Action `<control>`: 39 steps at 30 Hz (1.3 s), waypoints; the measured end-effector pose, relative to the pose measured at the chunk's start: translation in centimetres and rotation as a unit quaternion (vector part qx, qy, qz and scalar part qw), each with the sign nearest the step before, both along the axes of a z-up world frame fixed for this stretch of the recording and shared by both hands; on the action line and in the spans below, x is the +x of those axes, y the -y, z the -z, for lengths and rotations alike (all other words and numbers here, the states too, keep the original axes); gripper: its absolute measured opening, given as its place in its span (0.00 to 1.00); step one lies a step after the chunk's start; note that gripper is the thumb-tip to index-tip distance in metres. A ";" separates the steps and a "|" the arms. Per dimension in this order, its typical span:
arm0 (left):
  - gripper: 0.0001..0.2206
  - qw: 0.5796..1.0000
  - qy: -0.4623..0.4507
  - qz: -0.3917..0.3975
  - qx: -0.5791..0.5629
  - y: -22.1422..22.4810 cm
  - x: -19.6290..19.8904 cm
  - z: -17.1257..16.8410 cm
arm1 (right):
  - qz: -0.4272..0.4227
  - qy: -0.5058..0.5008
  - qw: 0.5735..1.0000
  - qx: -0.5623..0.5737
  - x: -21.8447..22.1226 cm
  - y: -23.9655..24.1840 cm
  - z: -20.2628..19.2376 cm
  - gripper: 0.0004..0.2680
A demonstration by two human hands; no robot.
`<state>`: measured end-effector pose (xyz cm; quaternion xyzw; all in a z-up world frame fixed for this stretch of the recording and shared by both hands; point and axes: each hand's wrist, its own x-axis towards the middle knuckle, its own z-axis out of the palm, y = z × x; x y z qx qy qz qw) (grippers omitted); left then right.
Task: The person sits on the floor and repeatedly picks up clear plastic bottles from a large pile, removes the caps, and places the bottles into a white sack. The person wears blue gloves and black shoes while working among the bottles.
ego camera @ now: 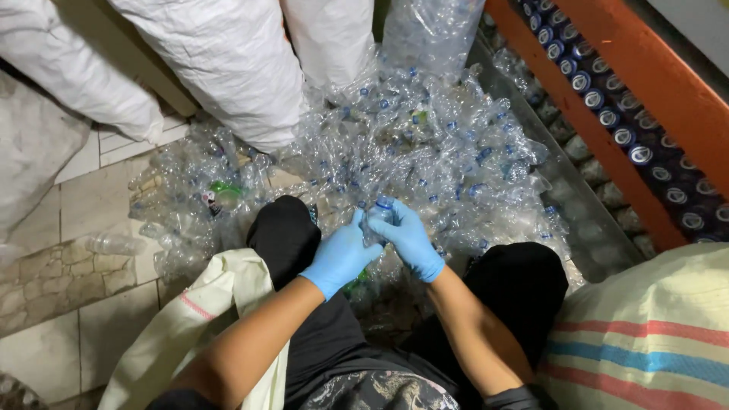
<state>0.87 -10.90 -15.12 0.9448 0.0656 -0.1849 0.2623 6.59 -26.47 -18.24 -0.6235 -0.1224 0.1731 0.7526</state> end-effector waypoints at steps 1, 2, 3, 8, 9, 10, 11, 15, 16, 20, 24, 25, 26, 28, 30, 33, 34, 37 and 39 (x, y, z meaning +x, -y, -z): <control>0.41 1.000 -0.001 -0.004 -0.001 0.6 -0.2 -1.9 | -0.004 -0.001 1.000 -0.001 -0.4 0.1 -0.2 0.16; 0.30 0.995 0.030 0.040 0.085 1.0 -0.6 -3.9 | 0.020 0.046 0.998 -0.028 -0.8 0.0 -0.3 0.15; 0.21 0.980 0.059 0.083 0.171 1.4 -1.0 -5.8 | 0.044 0.093 0.993 -0.054 -1.3 -0.1 -0.4 0.14; 0.33 0.965 0.133 0.064 0.216 0.6 -3.6 -5.3 | -0.006 0.098 0.995 0.018 -3.1 0.5 -3.1 0.13; 0.30 0.967 0.132 0.067 0.205 0.3 -4.6 -5.9 | -0.028 0.109 0.993 0.035 -3.1 0.6 -2.9 0.15; 0.30 0.969 0.126 0.052 0.205 -0.3 -5.8 -7.5 | -0.043 0.105 0.993 0.034 -3.2 0.9 -2.9 0.15; 0.27 0.978 0.121 0.027 0.168 -0.9 -7.0 -9.1 | -0.065 0.135 0.989 0.019 -3.2 1.2 -2.9 0.15; 0.27 0.977 0.124 -0.087 0.148 -4.7 -12.0 -13.0 | -0.099 0.206 0.973 -0.040 -1.8 2.3 -3.0 0.14; 0.27 0.976 0.116 -0.106 0.152 -6.3 -13.4 -12.7 | -0.120 0.202 0.971 -0.035 -1.7 2.4 -3.7 0.14; 0.26 0.927 0.166 -0.224 0.250 -11.4 -20.6 -8.7 | -0.057 0.221 0.970 -0.081 -1.4 3.1 -4.7 0.14; 0.23 0.914 0.182 -0.232 0.277 -12.8 -26.4 -5.6 | -0.040 0.121 0.992 0.013 0.8 3.9 -2.0 0.12; 0.23 0.913 0.180 -0.243 0.275 -12.8 -27.1 -5.1 | -0.051 0.122 0.991 0.011 1.1 3.9 -1.4 0.12; 0.28 0.926 0.160 -0.232 0.253 -12.6 -27.8 -4.7 | -0.038 0.113 0.993 0.007 1.4 4.0 -0.9 0.12; 0.33 0.936 0.143 -0.227 0.227 -12.6 -28.9 -4.2 | -0.032 0.109 0.994 0.001 1.7 4.0 -0.1 0.12; 0.46 0.934 0.144 -0.215 0.247 -12.8 -29.4 -3.8 | -0.025 0.085 0.996 -0.004 1.9 4.0 0.7 0.11; 0.20 0.839 0.289 -0.260 0.380 -14.2 -29.2 -5.0 | -0.037 0.069 0.997 -0.020 2.7 4.5 2.3 0.10; 0.20 0.842 0.290 -0.256 0.376 -15.4 -29.3 -4.7 | -0.032 0.069 0.997 -0.024 2.9 4.5 2.6 0.10; 0.45 0.830 0.178 -0.288 0.442 -19.8 -30.0 -1.6 | -0.042 0.047 0.998 -0.009 3.4 4.9 2.9 0.10; 0.31 0.880 0.072 -0.304 0.357 -24.3 -31.2 3.0 | -0.043 0.046 0.998 -0.004 3.1 4.4 2.4 0.09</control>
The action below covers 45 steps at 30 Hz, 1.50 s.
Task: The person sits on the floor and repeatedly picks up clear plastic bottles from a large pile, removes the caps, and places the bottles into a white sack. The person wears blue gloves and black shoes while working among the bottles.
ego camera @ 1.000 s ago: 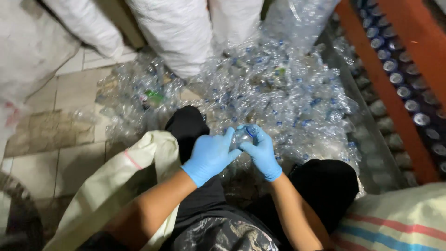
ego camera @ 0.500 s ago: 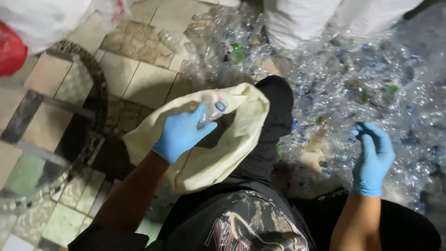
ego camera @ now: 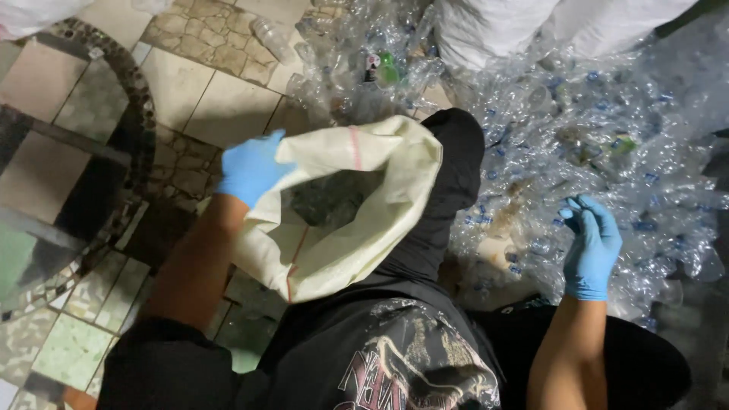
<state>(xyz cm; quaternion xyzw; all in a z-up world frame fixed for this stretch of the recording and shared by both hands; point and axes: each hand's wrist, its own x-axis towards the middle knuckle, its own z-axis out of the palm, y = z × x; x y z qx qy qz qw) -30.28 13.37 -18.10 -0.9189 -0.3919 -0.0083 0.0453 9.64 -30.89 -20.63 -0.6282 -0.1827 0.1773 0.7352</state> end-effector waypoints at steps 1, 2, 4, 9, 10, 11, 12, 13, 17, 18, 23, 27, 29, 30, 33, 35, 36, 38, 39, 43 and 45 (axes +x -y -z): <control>0.31 1.000 0.001 0.007 0.003 -1.5 -1.0 0.8 | 0.007 0.001 1.000 0.003 -0.1 0.1 -0.2 0.09; 0.19 0.998 0.028 -0.004 0.057 -3.2 -1.9 1.6 | 0.001 0.007 1.000 -0.011 -0.1 0.2 -0.4 0.09; 0.15 0.992 0.053 0.000 0.113 -7.5 -3.8 1.8 | 0.010 0.010 1.000 -0.023 -0.1 0.6 0.0 0.09; 0.09 0.953 -0.006 -0.086 0.289 -12.8 -8.7 -5.2 | 0.019 -0.019 1.000 0.000 0.2 1.1 -0.3 0.08; 0.09 0.953 -0.007 -0.084 0.290 -13.1 -9.3 -5.5 | 0.020 -0.021 1.000 0.001 0.2 1.0 -0.4 0.08; 0.07 0.951 0.050 -0.097 0.288 -13.2 -10.0 -5.7 | 0.023 -0.022 0.999 0.003 0.1 0.9 -0.5 0.08; 0.06 0.946 0.107 -0.110 0.286 -13.4 -10.7 -5.9 | 0.025 -0.023 0.999 0.005 -0.1 0.9 -0.5 0.08; 0.06 0.946 0.105 -0.109 0.286 -13.9 -10.7 -4.4 | 0.026 -0.025 0.999 0.006 0.0 0.7 -0.5 0.08; 0.31 0.985 0.007 -0.130 0.109 -12.1 -9.4 -3.1 | 0.006 -0.002 0.999 -0.043 0.1 0.1 0.1 0.10; 0.43 0.985 0.023 -0.168 -0.028 -10.8 -8.3 -3.9 | 0.004 -0.010 0.998 -0.060 0.2 0.1 0.4 0.10; 0.48 0.966 0.072 0.001 0.250 -1.9 -4.8 -8.3 | 0.015 -0.016 0.995 -0.099 -0.3 0.1 -0.5 0.09; 0.54 0.974 0.217 0.055 0.030 1.0 -1.9 -5.8 | 0.026 -0.055 0.994 -0.095 0.8 0.0 1.0 0.09; 0.43 0.956 0.264 0.127 -0.025 8.7 5.8 -10.6 | 0.032 -0.066 0.993 -0.093 1.2 0.0 1.0 0.09; 0.33 0.931 0.307 0.184 -0.074 13.2 8.0 -13.5 | 0.023 -0.077 0.993 -0.088 1.4 -0.3 1.2 0.09; 0.37 0.880 0.295 0.329 -0.172 18.3 18.0 -17.8 | 0.024 -0.059 0.995 -0.081 2.1 -0.3 2.1 0.09; 0.39 0.886 0.252 0.352 -0.166 19.4 23.0 -14.1 | 0.026 0.002 0.990 -0.141 2.2 -0.3 2.6 0.09; 0.41 0.892 0.208 0.371 -0.156 20.1 25.6 -12.1 | 0.022 0.062 0.978 -0.198 2.2 -0.2 3.0 0.09; 0.41 0.890 0.171 0.385 -0.172 21.0 32.5 -9.1 | 0.012 0.092 0.957 -0.276 1.8 -0.3 3.5 0.11; 0.41 0.890 0.135 0.396 -0.183 21.7 36.2 -7.6 | -0.002 0.122 0.929 -0.350 1.8 -0.2 3.8 0.14; 0.40 0.893 0.114 0.395 -0.184 23.3 45.1 -0.6 | -0.095 0.141 0.802 -0.573 1.6 -0.9 9.2 0.23; 0.36 0.888 0.065 0.391 -0.233 24.1 47.7 1.0 | -0.194 0.101 0.762 -0.610 1.0 -1.0 12.7 0.22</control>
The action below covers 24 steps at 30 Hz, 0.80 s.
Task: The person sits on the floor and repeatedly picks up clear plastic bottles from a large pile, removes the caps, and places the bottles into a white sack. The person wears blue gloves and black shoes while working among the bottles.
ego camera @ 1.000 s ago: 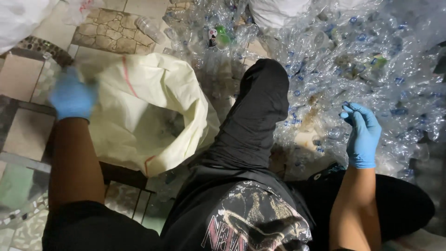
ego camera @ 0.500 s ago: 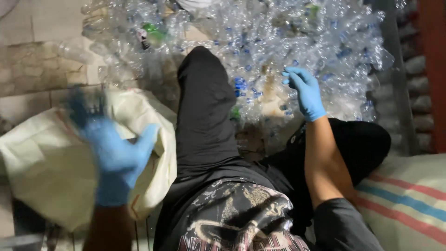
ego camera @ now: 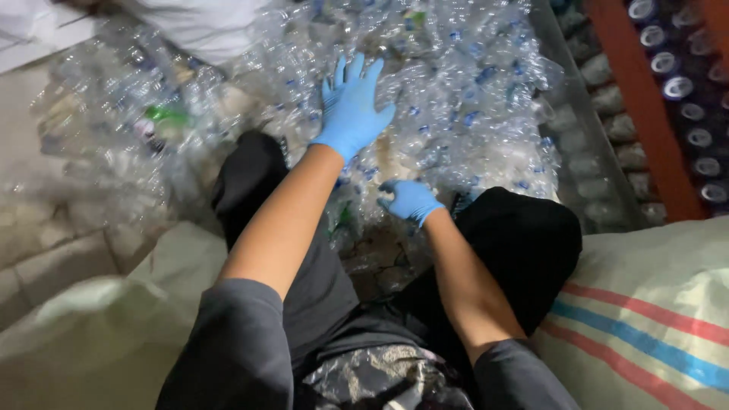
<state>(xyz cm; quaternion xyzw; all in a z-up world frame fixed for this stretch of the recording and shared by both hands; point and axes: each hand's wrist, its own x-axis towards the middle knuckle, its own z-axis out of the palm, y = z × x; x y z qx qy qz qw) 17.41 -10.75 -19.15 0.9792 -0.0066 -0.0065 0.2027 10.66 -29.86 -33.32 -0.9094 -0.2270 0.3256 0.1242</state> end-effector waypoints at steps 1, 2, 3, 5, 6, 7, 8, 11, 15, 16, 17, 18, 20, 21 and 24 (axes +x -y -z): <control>0.36 1.000 -0.002 0.013 -0.003 -0.4 0.8 1.6 | 0.013 -0.002 1.000 -0.003 -0.5 0.2 2.7 0.22; 0.32 1.000 -0.002 0.017 -0.018 -0.8 1.7 3.1 | 0.001 -0.011 1.000 0.025 -0.6 0.5 5.4 0.21; 0.29 0.999 -0.001 0.020 -0.032 -1.2 2.7 4.7 | -0.011 -0.019 0.998 0.054 -0.7 0.7 8.1 0.20; 0.28 0.998 -0.002 0.012 -0.069 -2.7 4.1 7.9 | 0.037 -0.061 0.996 0.055 0.0 1.3 11.0 0.18; 0.27 0.995 -0.008 -0.003 -0.103 -3.7 4.4 9.7 | 0.079 -0.109 0.989 0.059 -0.1 1.4 12.5 0.17; 0.27 0.994 -0.012 0.002 -0.106 -3.2 5.1 9.0 | 0.084 -0.112 0.989 0.056 0.4 1.5 13.6 0.17; 0.28 0.993 -0.020 -0.025 -0.115 -2.8 5.5 8.4 | 0.124 -0.105 0.985 0.063 0.7 1.8 14.7 0.18; 0.29 0.996 -0.031 -0.007 -0.085 -1.9 6.0 3.2 | 0.220 -0.073 0.969 0.084 2.5 2.4 18.1 0.18; 0.30 0.996 -0.034 0.079 -0.011 -3.0 5.3 1.2 | 0.380 0.033 0.915 0.133 7.0 1.9 17.3 0.22; 0.30 0.996 -0.035 0.079 -0.010 -3.5 5.1 0.6 | 0.380 0.032 0.915 0.134 8.2 1.2 16.7 0.22; 0.28 0.994 -0.062 0.085 -0.004 -3.9 4.8 -0.1 | 0.399 0.082 0.899 0.162 9.3 0.6 16.0 0.25; 0.27 0.992 -0.087 0.091 0.000 -4.1 4.6 -0.7 | 0.416 0.132 0.880 0.188 10.5 0.3 15.3 0.30; 0.27 0.990 -0.102 0.097 -0.003 -4.5 4.6 -1.3 | 0.411 0.132 0.889 0.154 13.1 -0.8 12.2 0.31; 0.27 0.988 -0.116 0.103 -0.005 -4.6 4.4 -1.7 | 0.406 0.132 0.896 0.120 14.2 -1.4 10.6 0.33; 0.26 0.988 -0.099 0.115 0.010 -4.9 4.2 0.2 | 0.383 0.117 0.916 0.033 18.0 -0.7 14.0 0.32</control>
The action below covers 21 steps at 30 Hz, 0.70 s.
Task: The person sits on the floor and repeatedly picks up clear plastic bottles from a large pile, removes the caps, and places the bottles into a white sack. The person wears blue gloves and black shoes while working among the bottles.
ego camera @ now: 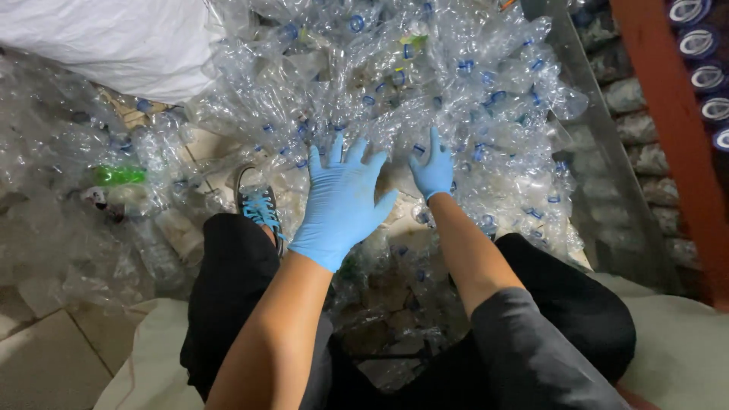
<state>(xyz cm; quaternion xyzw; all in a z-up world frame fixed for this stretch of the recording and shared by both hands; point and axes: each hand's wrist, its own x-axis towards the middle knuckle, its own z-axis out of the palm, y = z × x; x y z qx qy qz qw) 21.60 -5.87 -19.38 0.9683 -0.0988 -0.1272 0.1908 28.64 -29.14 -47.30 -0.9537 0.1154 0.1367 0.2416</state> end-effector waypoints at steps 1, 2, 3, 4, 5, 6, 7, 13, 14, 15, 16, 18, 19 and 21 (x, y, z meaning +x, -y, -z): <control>0.26 1.000 0.000 -0.002 0.000 0.0 -0.2 0.3 | -0.002 0.000 1.000 0.000 0.3 0.0 0.5 0.32; 0.27 1.000 -0.009 -0.003 0.005 -0.1 -0.1 0.4 | -0.048 -0.035 0.997 -0.056 0.9 -0.1 1.0 0.31; 0.28 1.000 -0.018 -0.004 0.009 -0.1 -0.2 0.6 | -0.094 -0.070 0.987 -0.112 1.4 -0.1 1.4 0.30; 0.28 1.000 -0.015 -0.002 0.011 0.0 -0.1 0.7 | -0.092 -0.067 0.987 -0.111 1.6 -0.1 2.1 0.30; 0.28 1.000 -0.026 0.002 0.013 0.0 -0.1 0.7 | -0.076 -0.056 0.990 -0.106 1.8 0.0 2.9 0.26; 0.28 0.999 -0.037 0.004 0.012 0.2 -0.3 0.8 | -0.061 -0.047 0.992 -0.103 1.8 0.4 3.5 0.22; 0.28 0.999 -0.035 0.005 0.011 0.1 -0.2 0.9 | -0.061 -0.045 0.992 -0.104 1.9 0.8 4.0 0.22; 0.37 0.999 -0.032 -0.021 0.029 0.4 -0.1 0.5 | -0.033 -0.022 0.999 -0.013 2.5 4.1 0.6 0.15; 0.40 0.999 -0.037 -0.020 0.016 0.5 0.1 0.2 | -0.118 0.036 0.992 -0.005 2.7 5.0 -0.4 0.14; 0.44 0.999 -0.042 -0.018 0.003 0.5 0.3 -0.1 | -0.204 0.093 0.975 0.001 2.8 5.9 -1.4 0.14; 0.44 0.999 -0.032 -0.012 0.000 0.6 0.2 -0.3 | -0.198 0.102 0.975 -0.005 2.4 5.4 -5.5 0.14; 0.47 0.998 -0.037 0.029 0.029 1.0 0.1 -0.7 | -0.244 0.013 0.953 0.177 1.4 4.6 -13.8 0.14; 0.47 0.999 -0.028 0.032 0.027 1.6 0.2 -1.1 | -0.243 0.022 0.954 0.173 0.3 4.4 -18.3 0.14; 0.49 0.997 -0.031 0.057 0.043 1.7 -0.2 -1.5 | -0.245 -0.118 0.876 0.399 -2.4 2.9 -26.7 0.15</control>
